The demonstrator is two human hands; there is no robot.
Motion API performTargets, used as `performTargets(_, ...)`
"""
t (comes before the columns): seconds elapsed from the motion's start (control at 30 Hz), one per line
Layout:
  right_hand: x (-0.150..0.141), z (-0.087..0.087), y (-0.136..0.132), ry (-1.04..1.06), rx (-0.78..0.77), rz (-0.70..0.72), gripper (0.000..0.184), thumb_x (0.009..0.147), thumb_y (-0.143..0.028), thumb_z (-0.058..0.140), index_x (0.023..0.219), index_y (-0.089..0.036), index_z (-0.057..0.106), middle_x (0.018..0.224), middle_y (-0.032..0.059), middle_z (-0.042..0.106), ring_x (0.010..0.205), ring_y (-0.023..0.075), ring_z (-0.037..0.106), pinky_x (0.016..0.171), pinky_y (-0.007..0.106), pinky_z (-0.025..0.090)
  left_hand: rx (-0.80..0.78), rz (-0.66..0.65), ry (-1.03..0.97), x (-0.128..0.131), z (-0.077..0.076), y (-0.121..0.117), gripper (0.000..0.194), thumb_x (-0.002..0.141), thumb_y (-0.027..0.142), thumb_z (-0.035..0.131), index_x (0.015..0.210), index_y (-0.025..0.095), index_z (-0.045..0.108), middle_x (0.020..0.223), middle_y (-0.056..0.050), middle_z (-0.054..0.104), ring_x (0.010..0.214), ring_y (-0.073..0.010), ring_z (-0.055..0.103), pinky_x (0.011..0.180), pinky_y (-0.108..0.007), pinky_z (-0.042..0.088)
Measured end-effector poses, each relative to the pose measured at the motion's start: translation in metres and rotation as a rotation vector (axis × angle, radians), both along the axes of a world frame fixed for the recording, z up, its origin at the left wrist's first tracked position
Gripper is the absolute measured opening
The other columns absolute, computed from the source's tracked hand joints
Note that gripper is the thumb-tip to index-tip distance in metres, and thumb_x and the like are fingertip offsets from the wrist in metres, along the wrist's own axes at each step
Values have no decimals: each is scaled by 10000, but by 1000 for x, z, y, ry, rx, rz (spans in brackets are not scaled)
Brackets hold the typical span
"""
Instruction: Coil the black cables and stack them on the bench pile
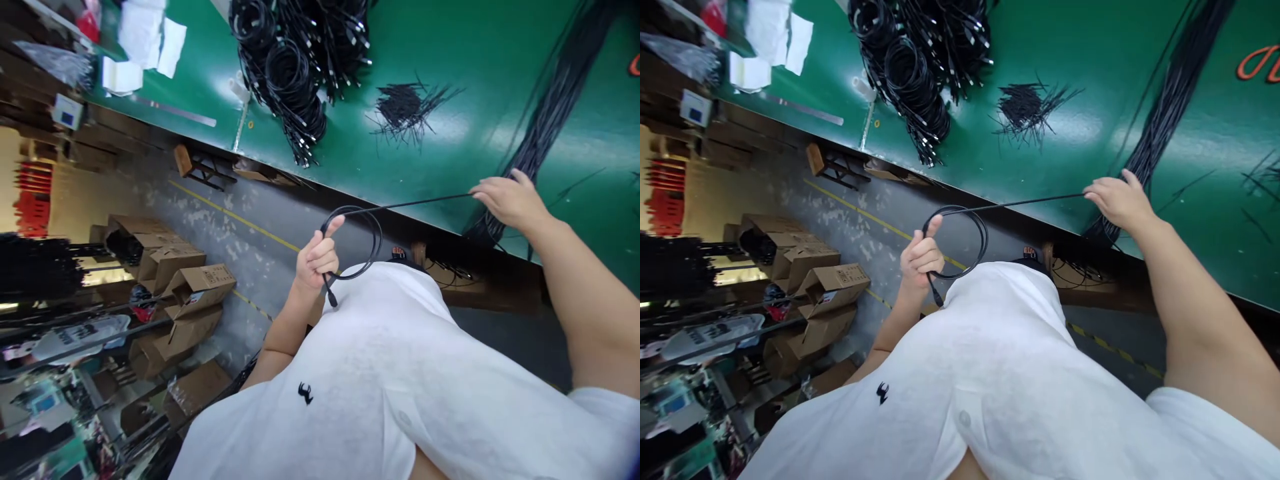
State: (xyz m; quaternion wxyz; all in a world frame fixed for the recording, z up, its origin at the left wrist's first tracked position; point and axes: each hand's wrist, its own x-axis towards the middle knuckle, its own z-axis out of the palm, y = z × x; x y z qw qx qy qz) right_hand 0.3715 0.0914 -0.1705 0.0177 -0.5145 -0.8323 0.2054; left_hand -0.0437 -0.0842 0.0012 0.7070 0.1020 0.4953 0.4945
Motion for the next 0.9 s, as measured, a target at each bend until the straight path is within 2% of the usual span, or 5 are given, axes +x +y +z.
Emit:
performTargets(0.13, -18, 22, -32, -100, -19, 82, 226, 934, -269, 513, 858, -192, 711, 930, 176, 712, 866, 248, 602, 817, 406, 375, 104, 122, 109, -26, 13, -6, 363, 1025, 451, 392, 1225, 282, 643, 408, 118, 206, 258, -51, 136, 284, -163, 152)
performTargets(0.33, -137, 129, -105, 404, -130, 817, 476, 1027, -442, 330, 821, -208, 690, 746, 61, 673, 685, 169, 579, 669, 289, 376, 103, -120, 292, -16, -13, 7, 338, 875, 457, 684, 974, 135, 665, 772, -51, 732, 616, -108, 682, 539, -176, 511)
performTargets(0.47, -167, 163, -79, 482, -110, 628, 474, 1014, -499, 339, 863, -215, 687, 803, 51, 686, 744, 167, 597, 671, 271, 367, 122, -471, 131, 17, -23, -4, 453, 820, 541, 716, 974, 119, 657, 849, -121, 762, 740, -194, 733, 685, -286, 578)
performTargets(0.6, -159, 139, -39, 517, -243, 532, 442, 999, -500, 366, 907, -211, 688, 885, 33, 700, 829, 166, 610, 748, 268, 396, 146, -628, -80, 25, -8, -18, 417, 828, 526, 705, 918, 119, 681, 495, -3, 590, 377, -97, 508, 420, -212, 429)
performTargets(0.9, -17, 14, -30, -17, -108, 144, 357, 973, -373, 408, 900, -184, 701, 1037, 211, 705, 917, 259, 579, 969, 427, 336, 21, 157, 53, -9, 9, -19, 416, 1052, 423, 307, 1240, 258, 639, 461, 102, 175, 305, -57, 84, 287, -171, 103)
